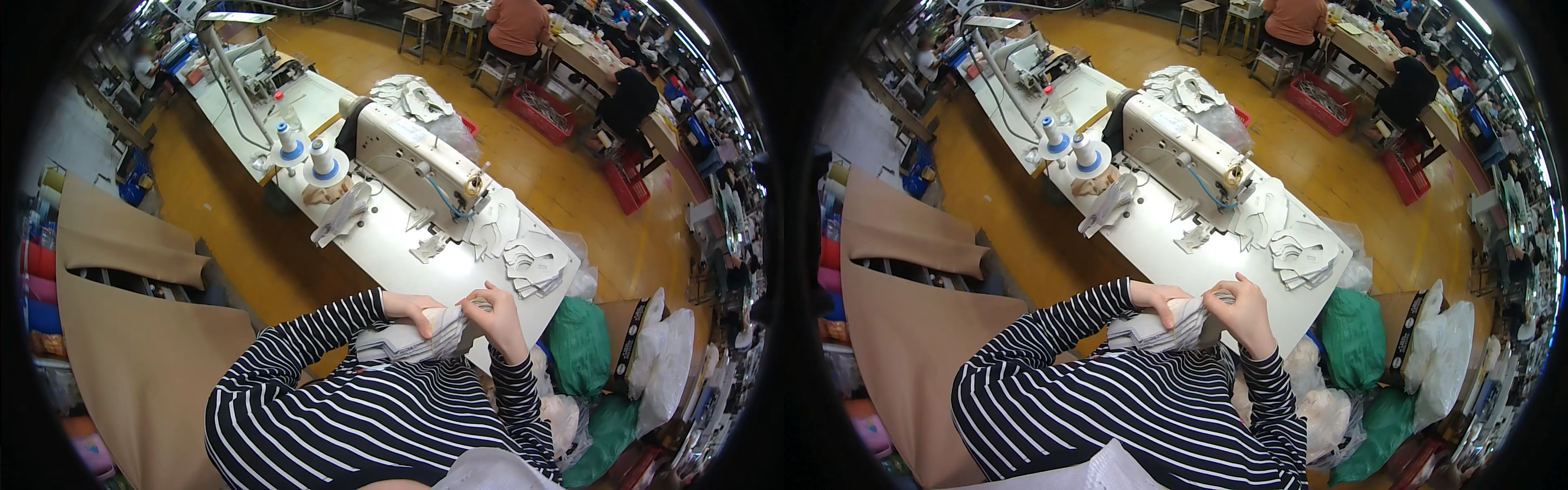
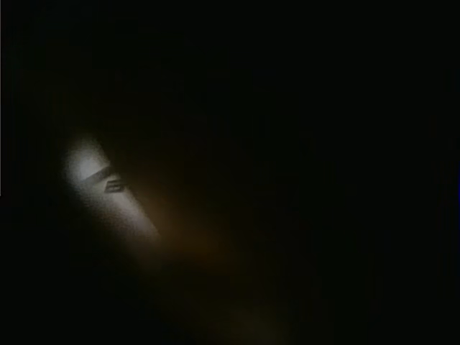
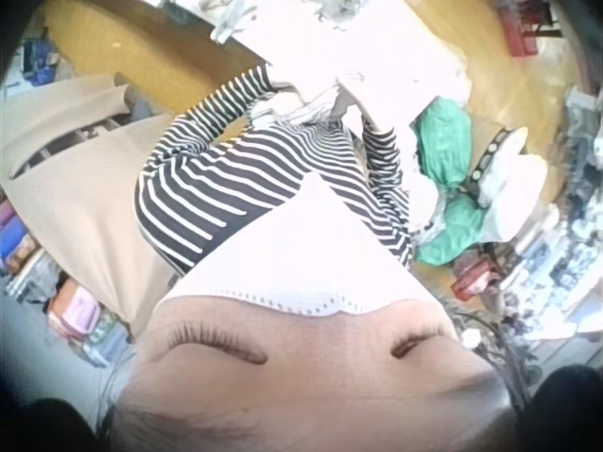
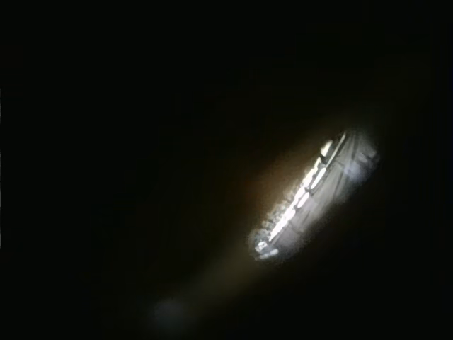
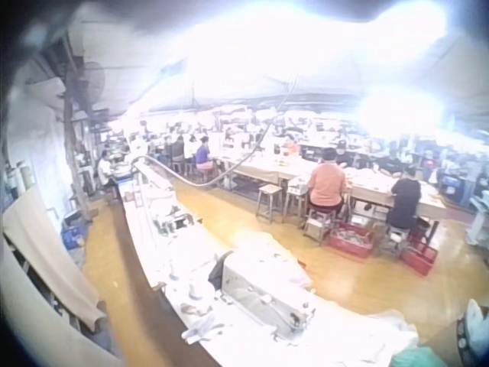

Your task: The person repeatedly picks up small white fabric pieces from a table, aligns and stacks them by hand, and places the stacks back on the table. The person occasionally moves stacks aside to access more pieces and continues the sorting cycle.

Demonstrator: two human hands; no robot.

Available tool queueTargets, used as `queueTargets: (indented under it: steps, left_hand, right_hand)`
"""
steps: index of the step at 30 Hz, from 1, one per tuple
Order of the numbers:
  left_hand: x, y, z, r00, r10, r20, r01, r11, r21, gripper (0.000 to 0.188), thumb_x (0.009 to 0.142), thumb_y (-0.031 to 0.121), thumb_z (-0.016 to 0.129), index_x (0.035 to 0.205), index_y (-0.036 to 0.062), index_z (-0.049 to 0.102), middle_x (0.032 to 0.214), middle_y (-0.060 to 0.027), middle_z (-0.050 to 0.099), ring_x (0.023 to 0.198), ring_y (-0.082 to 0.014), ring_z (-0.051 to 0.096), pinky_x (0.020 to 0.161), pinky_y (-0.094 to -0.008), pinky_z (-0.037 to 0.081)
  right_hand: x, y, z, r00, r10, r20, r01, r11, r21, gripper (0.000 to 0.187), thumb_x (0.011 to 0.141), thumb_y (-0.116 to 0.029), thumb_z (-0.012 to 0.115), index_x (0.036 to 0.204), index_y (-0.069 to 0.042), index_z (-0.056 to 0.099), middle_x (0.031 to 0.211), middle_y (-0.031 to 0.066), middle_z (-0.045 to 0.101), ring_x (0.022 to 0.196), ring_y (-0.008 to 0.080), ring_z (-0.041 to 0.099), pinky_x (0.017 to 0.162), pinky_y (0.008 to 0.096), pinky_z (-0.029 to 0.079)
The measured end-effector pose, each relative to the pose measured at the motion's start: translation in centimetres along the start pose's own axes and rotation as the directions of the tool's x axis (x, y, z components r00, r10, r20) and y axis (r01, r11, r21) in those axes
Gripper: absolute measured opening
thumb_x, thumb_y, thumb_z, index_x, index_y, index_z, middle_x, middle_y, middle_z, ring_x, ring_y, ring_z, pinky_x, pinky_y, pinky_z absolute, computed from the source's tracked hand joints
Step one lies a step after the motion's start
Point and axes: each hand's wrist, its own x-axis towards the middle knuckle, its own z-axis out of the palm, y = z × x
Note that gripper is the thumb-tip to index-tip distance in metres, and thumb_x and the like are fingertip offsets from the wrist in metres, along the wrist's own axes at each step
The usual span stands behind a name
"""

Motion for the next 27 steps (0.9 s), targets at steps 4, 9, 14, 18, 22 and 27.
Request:
queueTargets:
  steps: [4, 9, 14, 18, 22, 27]
  left_hand:
    - [-0.9, -1.1, -0.8, 0.988, -0.011, -0.152, -0.021, 0.978, -0.208, 0.1, 0.066, 0.03, 0.078, 0.146, -0.0009, 0.028, 0.138, -0.0136, 0.044, 0.124, -0.0185, 0.043, 0.106, -0.0306, 0.032]
    - [-2.7, -3.5, -4.6, 0.937, -0.01, -0.348, -0.047, 0.987, -0.153, 0.1, 0.07, 0.031, 0.077, 0.147, -0.0019, 0.024, 0.14, -0.0135, 0.041, 0.129, -0.0186, 0.038, 0.108, -0.0292, 0.03]
    - [-4.2, -9.5, -11.9, 0.673, -0.06, -0.737, -0.168, 0.958, -0.232, 0.075, 0.074, 0.016, 0.077, 0.138, 0.0014, 0.038, 0.121, -0.0135, 0.058, 0.107, -0.0208, 0.058, 0.092, -0.0328, 0.047]
    - [-6.6, -14.3, -19.4, 0.419, -0.137, -0.897, 0.072, 0.99, -0.118, 0.084, 0.067, 0.028, 0.085, 0.133, -0.0037, 0.044, 0.117, -0.019, 0.061, 0.103, -0.0233, 0.061, 0.09, -0.0337, 0.05]
    - [-9.1, -16.2, -24.9, 0.252, -0.134, -0.958, 0.137, 0.985, -0.102, 0.083, 0.071, 0.023, 0.084, 0.138, -0.0003, 0.041, 0.116, -0.0175, 0.062, 0.101, -0.0244, 0.062, 0.085, -0.0355, 0.051]
    - [-9.6, -18.0, -28.1, 0.209, -0.095, -0.973, -0.079, 0.99, -0.113, 0.065, 0.073, 0.024, 0.081, 0.128, -0.0004, 0.056, 0.115, -0.0138, 0.065, 0.101, -0.0237, 0.062, 0.089, -0.0325, 0.048]
  right_hand:
    - [1.3, -0.1, 0.6, 0.98, 0.199, -0.018, -0.198, 0.952, -0.232, 0.032, 0.083, -0.028, 0.061, 0.076, 0.003, 0.066, 0.07, 0.0158, 0.064, 0.068, 0.0308, 0.059, 0.085, 0.0411, 0.042]
    - [2.0, 1.9, 0.3, 0.998, 0.058, -0.036, -0.065, 0.969, -0.237, 0.042, 0.092, -0.035, 0.058, 0.118, -0.003, 0.049, 0.123, 0.0185, 0.047, 0.119, 0.0346, 0.043, 0.095, 0.0399, 0.038]
    - [-1.6, 6.6, -0.1, 0.98, 0.128, -0.152, -0.122, 0.991, 0.053, 0.047, 0.093, -0.027, 0.059, 0.13, -0.002, 0.045, 0.127, 0.0202, 0.046, 0.123, 0.0334, 0.044, 0.106, 0.0385, 0.034]
    - [-5.9, 10.4, -0.3, 0.938, 0.287, -0.196, -0.309, 0.946, -0.097, 0.046, 0.092, -0.028, 0.061, 0.128, -0.003, 0.05, 0.132, 0.0229, 0.044, 0.126, 0.0362, 0.043, 0.105, 0.0398, 0.036]
    - [-9.3, 12.6, -0.3, 0.882, 0.396, -0.257, -0.428, 0.9, -0.083, 0.044, 0.091, -0.029, 0.062, 0.126, -0.004, 0.054, 0.136, 0.0255, 0.041, 0.128, 0.0386, 0.043, 0.104, 0.0406, 0.038]
    - [-10.5, 12.9, -0.2, 0.835, 0.463, -0.297, -0.48, 0.877, 0.017, 0.044, 0.092, -0.029, 0.061, 0.128, -0.005, 0.053, 0.137, 0.0241, 0.041, 0.128, 0.0374, 0.042, 0.106, 0.0396, 0.036]
